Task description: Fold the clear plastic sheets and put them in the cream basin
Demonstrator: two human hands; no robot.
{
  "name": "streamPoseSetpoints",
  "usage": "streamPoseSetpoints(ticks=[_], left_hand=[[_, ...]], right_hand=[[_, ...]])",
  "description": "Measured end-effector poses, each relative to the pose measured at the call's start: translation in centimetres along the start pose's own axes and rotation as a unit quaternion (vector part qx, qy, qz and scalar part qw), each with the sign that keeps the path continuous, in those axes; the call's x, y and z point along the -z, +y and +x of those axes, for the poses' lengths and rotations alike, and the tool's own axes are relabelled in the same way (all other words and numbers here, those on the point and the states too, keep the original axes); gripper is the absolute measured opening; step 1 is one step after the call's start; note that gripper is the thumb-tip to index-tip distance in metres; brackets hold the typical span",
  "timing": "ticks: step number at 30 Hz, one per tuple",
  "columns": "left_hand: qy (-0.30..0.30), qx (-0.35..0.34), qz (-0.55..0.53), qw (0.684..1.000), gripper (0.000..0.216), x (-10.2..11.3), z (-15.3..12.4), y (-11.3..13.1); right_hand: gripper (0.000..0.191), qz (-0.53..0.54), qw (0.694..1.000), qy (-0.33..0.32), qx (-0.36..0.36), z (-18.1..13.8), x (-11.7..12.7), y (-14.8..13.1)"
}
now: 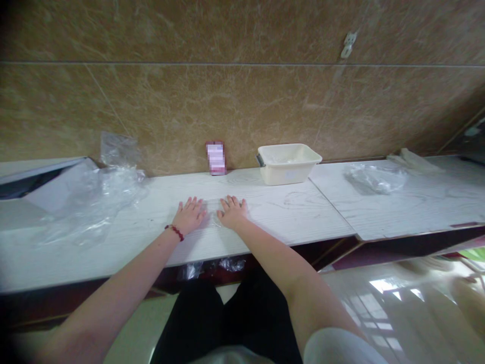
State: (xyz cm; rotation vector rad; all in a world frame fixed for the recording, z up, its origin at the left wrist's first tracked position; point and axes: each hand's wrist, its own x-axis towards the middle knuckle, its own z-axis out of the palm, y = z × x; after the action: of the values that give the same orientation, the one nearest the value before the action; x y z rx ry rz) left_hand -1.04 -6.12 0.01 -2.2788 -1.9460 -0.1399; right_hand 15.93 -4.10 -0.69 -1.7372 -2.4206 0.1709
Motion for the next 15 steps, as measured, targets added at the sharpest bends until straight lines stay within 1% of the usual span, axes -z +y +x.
streamPoseSetpoints(ticks=[2, 3, 5, 7, 10, 15], left_hand=[[0.012, -0.039, -0.018, 0.999, 0.053, 0.2, -0.2, 1.9], [0.009, -0.052, -0.028, 0.998, 0.051, 0.2, -0.4, 2.9], [-0.001, -0.056, -0.047, 0.997, 0.049, 0.1, -0.6, 4.5], [-0.013, -0.052, -0.061, 0.997, 0.049, -0.1, -0.7, 5.4], [-0.019, -0.041, -0.073, 0.996, 0.049, -0.5, -0.8, 5.2], [-0.031, -0.020, -0.078, 0.996, 0.052, -0.7, -1.0, 3.6]], right_hand=[[0.053, -0.002, 1.000, 0.009, 0.002, -0.1, 0.0, 0.0], [0.052, -0.003, 1.000, 0.011, 0.003, -0.1, 0.1, 0.0], [0.050, -0.003, 1.000, 0.010, 0.004, -0.2, 0.2, 0.0], [0.049, -0.001, 1.000, 0.007, 0.005, -0.2, 0.2, 0.0], [0.049, 0.001, 1.000, 0.006, 0.006, -0.1, 0.2, 0.1], [0.052, -0.001, 1.000, -0.005, 0.002, 0.0, 0.0, 0.3]])
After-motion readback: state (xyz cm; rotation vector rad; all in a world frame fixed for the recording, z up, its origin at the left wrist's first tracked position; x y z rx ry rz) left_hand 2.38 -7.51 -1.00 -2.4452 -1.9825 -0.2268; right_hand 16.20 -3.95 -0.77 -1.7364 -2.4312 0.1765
